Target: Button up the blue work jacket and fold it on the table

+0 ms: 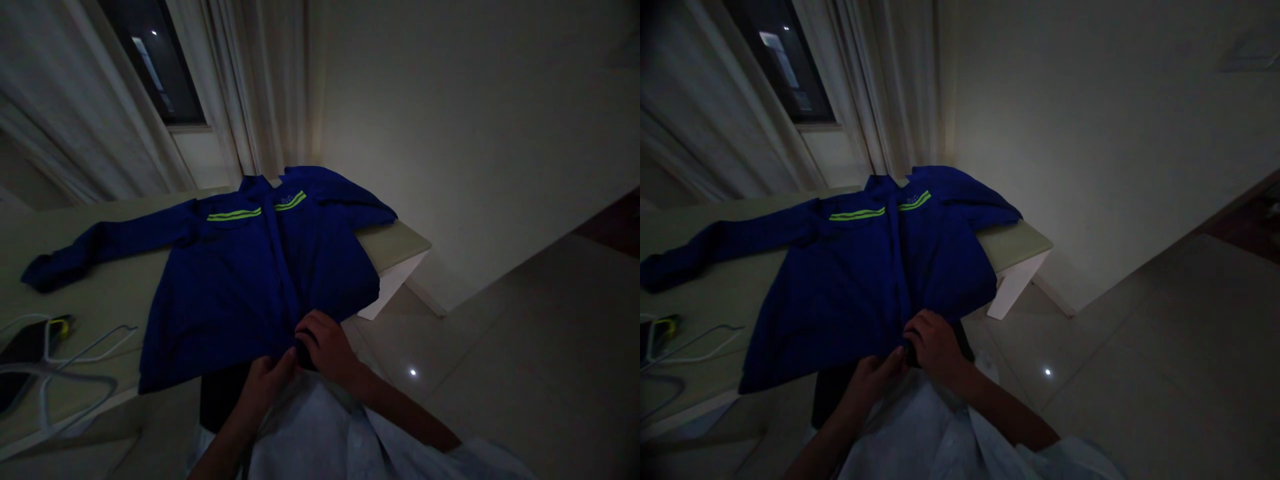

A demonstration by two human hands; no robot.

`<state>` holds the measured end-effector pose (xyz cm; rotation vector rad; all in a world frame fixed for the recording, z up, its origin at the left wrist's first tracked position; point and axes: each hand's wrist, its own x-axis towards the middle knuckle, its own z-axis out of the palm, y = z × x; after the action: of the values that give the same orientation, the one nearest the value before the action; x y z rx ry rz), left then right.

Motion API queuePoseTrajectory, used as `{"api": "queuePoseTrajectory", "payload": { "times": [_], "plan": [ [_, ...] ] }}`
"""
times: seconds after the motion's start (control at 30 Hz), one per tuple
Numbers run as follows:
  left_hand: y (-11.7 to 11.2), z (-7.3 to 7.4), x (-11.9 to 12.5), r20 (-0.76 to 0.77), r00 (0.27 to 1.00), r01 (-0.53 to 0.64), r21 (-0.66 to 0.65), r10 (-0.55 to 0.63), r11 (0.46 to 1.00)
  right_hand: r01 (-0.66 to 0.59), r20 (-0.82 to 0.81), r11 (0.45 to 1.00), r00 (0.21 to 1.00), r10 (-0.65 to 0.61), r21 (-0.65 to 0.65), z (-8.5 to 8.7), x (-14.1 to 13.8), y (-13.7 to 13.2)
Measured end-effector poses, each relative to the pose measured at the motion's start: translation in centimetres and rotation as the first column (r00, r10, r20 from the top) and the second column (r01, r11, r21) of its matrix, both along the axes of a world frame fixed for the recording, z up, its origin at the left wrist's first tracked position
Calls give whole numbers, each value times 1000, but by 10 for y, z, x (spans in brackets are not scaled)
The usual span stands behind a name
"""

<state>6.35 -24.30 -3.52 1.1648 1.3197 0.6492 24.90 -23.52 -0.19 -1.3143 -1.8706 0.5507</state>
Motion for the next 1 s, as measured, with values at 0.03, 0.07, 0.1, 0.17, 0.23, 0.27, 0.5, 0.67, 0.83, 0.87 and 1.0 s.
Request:
{"api": "queuePoseTrajectory", "payload": {
  "times": [0.03,0.07,0.1,0.17,0.23,0.27,0.5,0.67,0.83,0.87,1.0],
  "plan": [
    [1,0,-3,-24,999,35,-15,-35,999,0,12,1000,1000,0,-9,0,-1,0],
    [2,-1,-6,-40,997,58,-32,-59,998,-11,26,1000,1000,12,-15,0,-1,1],
    [3,-1,-7,-48,997,65,-50,-67,997,-30,45,999,999,31,-16,0,-1,2],
    [4,-1,-7,-41,997,55,-83,-59,995,-79,100,997,992,78,3,1,3,3],
    [4,1,-3,-13,999,45,-73,-46,996,-141,167,989,977,133,39,3,8,3],
    [4,2,0,1,999,39,-53,-39,998,-175,194,983,968,161,58,4,10,3],
    [0,4,14,109,993,-63,116,50,991,-231,234,971,949,211,60,17,14,15],
    [3,-5,5,46,999,-2,154,-5,988,-197,204,980,959,197,-24,25,9,33],
    [4,3,2,-59,996,79,93,-73,993,-166,242,986,957,159,6,30,7,51],
    [3,5,3,-92,991,106,66,-99,992,-139,249,990,960,127,32,32,8,57],
    [-4,4,6,-194,964,182,-4,-180,983,-84,278,996,958,72,29,42,12,95]
  ]
}}
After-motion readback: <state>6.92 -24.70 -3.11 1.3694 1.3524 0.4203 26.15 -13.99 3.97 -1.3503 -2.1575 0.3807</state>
